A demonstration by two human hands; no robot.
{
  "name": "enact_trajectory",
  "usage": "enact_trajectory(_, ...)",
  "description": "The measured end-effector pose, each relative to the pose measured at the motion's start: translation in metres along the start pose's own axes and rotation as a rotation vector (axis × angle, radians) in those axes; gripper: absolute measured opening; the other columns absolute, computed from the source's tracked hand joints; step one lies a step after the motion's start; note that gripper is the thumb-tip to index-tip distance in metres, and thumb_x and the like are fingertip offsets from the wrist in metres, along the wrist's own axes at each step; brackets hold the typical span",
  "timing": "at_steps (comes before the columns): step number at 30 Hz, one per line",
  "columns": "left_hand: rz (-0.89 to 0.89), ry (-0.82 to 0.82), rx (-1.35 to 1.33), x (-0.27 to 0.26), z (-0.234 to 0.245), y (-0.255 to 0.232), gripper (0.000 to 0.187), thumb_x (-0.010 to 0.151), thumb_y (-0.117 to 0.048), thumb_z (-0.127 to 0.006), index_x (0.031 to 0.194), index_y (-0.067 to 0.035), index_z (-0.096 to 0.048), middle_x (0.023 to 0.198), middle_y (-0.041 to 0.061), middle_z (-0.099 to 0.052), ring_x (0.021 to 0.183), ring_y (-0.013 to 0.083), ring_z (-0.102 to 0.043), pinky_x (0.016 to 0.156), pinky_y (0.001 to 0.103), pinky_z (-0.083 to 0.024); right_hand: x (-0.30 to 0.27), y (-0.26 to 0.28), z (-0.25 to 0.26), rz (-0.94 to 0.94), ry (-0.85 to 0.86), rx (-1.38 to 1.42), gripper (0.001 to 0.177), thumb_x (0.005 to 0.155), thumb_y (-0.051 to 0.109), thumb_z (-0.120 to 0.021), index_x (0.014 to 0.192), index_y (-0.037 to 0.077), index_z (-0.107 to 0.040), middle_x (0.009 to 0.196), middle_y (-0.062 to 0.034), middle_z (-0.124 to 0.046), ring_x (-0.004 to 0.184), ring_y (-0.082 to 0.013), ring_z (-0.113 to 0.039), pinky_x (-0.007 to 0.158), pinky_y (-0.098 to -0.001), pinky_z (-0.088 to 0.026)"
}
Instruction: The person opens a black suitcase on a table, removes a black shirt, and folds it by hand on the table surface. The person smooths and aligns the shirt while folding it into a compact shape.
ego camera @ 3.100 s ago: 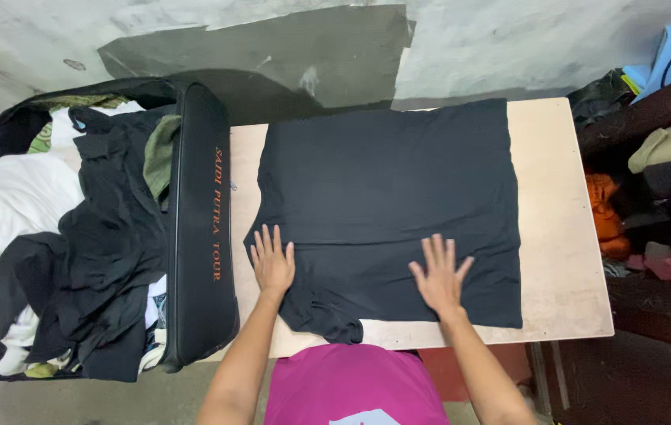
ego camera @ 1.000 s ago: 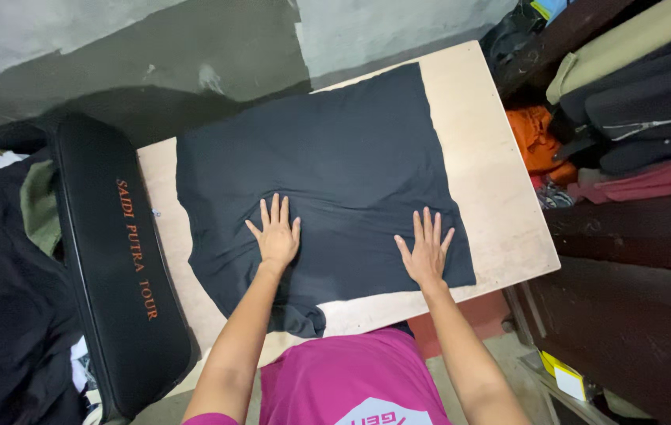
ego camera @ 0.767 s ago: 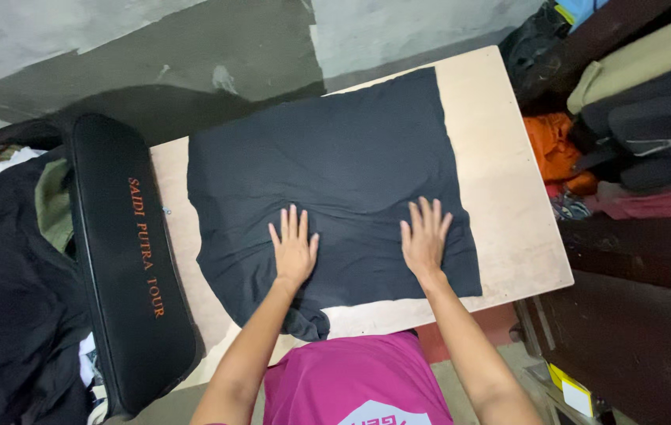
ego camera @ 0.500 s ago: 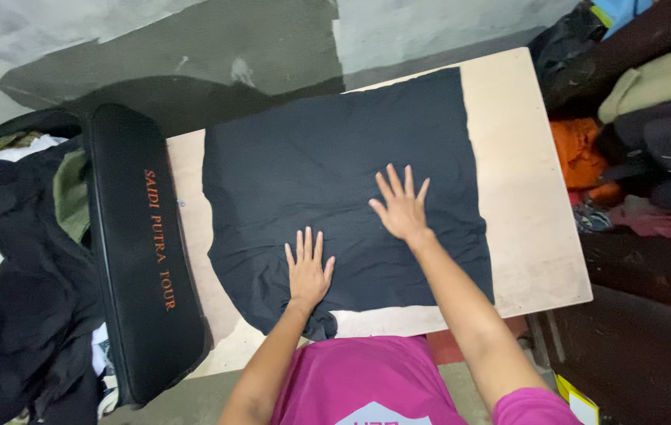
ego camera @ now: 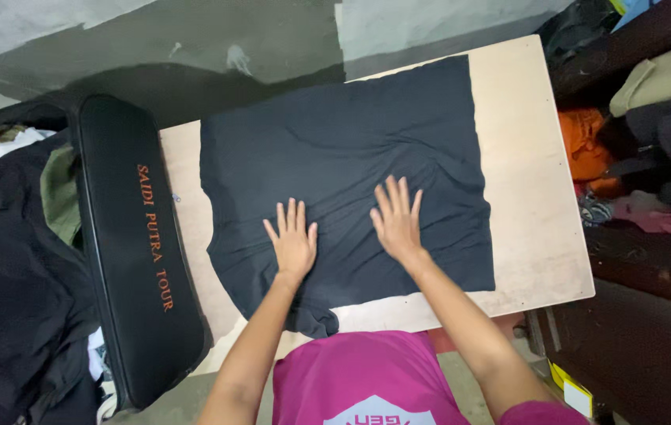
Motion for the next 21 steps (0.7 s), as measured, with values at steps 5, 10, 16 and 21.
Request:
enact_trajectory(5, 0.039, 0.078, 0.029, 0.036, 0.013, 0.022, 0.071, 0.103, -0.049, -0.045, 0.161, -0.011, -0.031, 0.17, 0.009, -0.021, 0.157, 0.0405, -0.011, 0.114, 0.077, -0.005, -0.02, -0.016, 0.032, -0.101, 0.256, -0.066, 0.074, 0.094, 0.05, -0.057, 0.157, 0.013, -0.043, 0.164, -0.0105, -0.027, 0.152, -0.0388, -0.018, 0.115, -0.0723, -0.007)
enact_trajectory(10, 0.036, 0.142, 0.023, 0.049, 0.016, 0.026, 0.072, 0.103, -0.049, -0.044, 0.162, -0.012, -0.027, 0.17, 0.01, -0.018, 0.157, 0.0403, -0.008, 0.114, 0.077, -0.004, -0.022, -0.081, 0.05, -0.237, 0.02, -0.041, 0.071, 0.101, 0.044, -0.055, 0.158, 0.004, -0.04, 0.168, -0.015, -0.027, 0.155, -0.0392, -0.021, 0.121, -0.0696, -0.009)
enact_trajectory(16, -0.095, -0.046, -0.006, 0.02, 0.019, 0.006, 0.068, 0.105, -0.039, -0.051, 0.159, -0.002, -0.036, 0.17, 0.021, -0.024, 0.158, 0.0396, -0.017, 0.124, 0.065, -0.011, -0.034, -0.059, 0.024, -0.237, -0.095, -0.03, 0.065, 0.105, 0.037, -0.053, 0.158, 0.002, -0.041, 0.169, -0.0233, -0.025, 0.157, -0.0445, -0.018, 0.121, -0.0697, -0.01)
enact_trajectory(21, -0.155, 0.026, 0.011, -0.034, 0.012, -0.009, 0.067, 0.101, -0.039, -0.054, 0.156, -0.004, -0.04, 0.166, 0.021, -0.029, 0.156, 0.0394, -0.021, 0.123, 0.061, -0.014, -0.062, 0.011, 0.0, -0.115, 0.036, 0.017, 0.067, 0.102, 0.04, -0.054, 0.157, 0.005, -0.04, 0.168, -0.0202, -0.027, 0.156, -0.0424, -0.021, 0.119, -0.0709, -0.011)
Point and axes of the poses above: each hand's wrist, its own x-axis towards the middle knuckle, its own z-axis out of the back of the hand, y = z × x, the point moved 4 cm from there along x, towards the middle knuckle
